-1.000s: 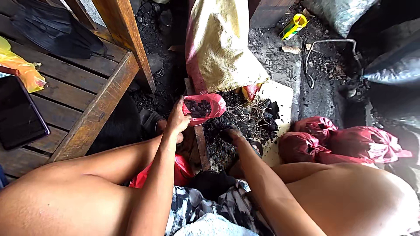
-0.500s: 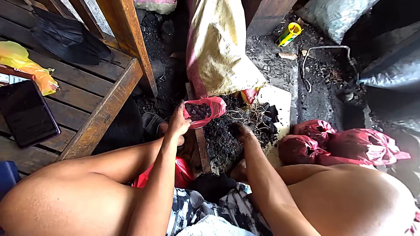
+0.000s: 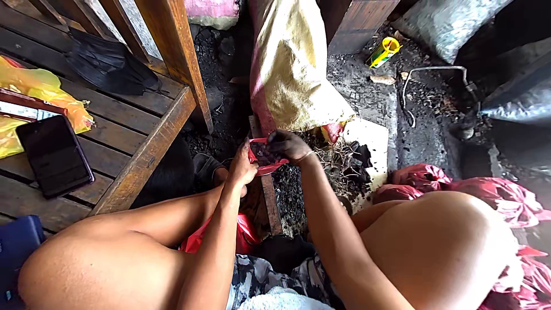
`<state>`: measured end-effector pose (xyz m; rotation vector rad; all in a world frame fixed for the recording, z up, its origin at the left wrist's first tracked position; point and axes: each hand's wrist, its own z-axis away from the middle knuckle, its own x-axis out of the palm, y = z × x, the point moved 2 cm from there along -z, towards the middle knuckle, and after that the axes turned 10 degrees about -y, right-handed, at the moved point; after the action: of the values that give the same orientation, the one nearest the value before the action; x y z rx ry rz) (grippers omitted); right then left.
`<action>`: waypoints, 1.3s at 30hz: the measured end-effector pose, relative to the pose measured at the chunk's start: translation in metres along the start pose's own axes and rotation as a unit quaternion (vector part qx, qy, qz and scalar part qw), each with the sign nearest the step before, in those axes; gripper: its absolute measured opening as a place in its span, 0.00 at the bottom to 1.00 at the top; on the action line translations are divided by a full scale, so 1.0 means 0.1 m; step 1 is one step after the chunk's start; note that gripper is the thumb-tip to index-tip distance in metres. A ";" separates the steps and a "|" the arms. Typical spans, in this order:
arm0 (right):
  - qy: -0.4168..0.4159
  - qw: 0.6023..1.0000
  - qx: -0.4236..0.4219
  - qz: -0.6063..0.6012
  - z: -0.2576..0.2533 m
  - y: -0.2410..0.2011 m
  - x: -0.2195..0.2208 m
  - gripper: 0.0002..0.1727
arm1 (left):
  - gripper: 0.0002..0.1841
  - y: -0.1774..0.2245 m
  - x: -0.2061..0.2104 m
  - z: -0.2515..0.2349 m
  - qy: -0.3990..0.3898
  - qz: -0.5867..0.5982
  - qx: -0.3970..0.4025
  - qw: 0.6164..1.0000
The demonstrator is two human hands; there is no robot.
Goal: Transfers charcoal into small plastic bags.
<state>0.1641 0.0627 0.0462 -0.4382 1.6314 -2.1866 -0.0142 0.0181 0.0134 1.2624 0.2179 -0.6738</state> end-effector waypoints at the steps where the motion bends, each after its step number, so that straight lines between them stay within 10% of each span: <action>1: -0.013 0.998 0.024 0.049 -0.13 0.08 0.09 0.12 | 0.50 -0.01 0.01 0.01 -0.001 0.006 0.003 1.000; 6: -0.026 0.972 0.021 0.233 -0.25 0.00 0.14 0.19 | 0.51 -0.04 -0.03 0.04 0.004 0.017 -0.011 1.000; 14: 0.203 0.974 0.059 0.083 0.38 0.43 -0.89 0.12 | 0.50 -0.06 -0.04 -0.08 0.040 0.039 -0.002 0.998; 18: 0.170 0.918 0.255 0.252 0.27 1.09 -0.87 0.16 | 0.49 -0.06 -0.04 -0.10 0.048 0.042 -0.002 0.998; 28: 0.084 0.872 0.281 0.391 0.01 1.72 -0.11 0.45 | 0.52 -0.13 -0.03 -0.10 0.041 0.051 -0.010 0.998; 39: 0.008 0.847 0.357 0.395 -0.06 1.67 -0.12 0.47 | 0.49 -0.06 -0.04 -0.11 0.046 0.040 0.014 0.998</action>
<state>0.1908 0.0305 -0.1159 0.4090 0.6650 -1.9015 -0.0181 0.0290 0.0069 1.3224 0.2334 -0.5530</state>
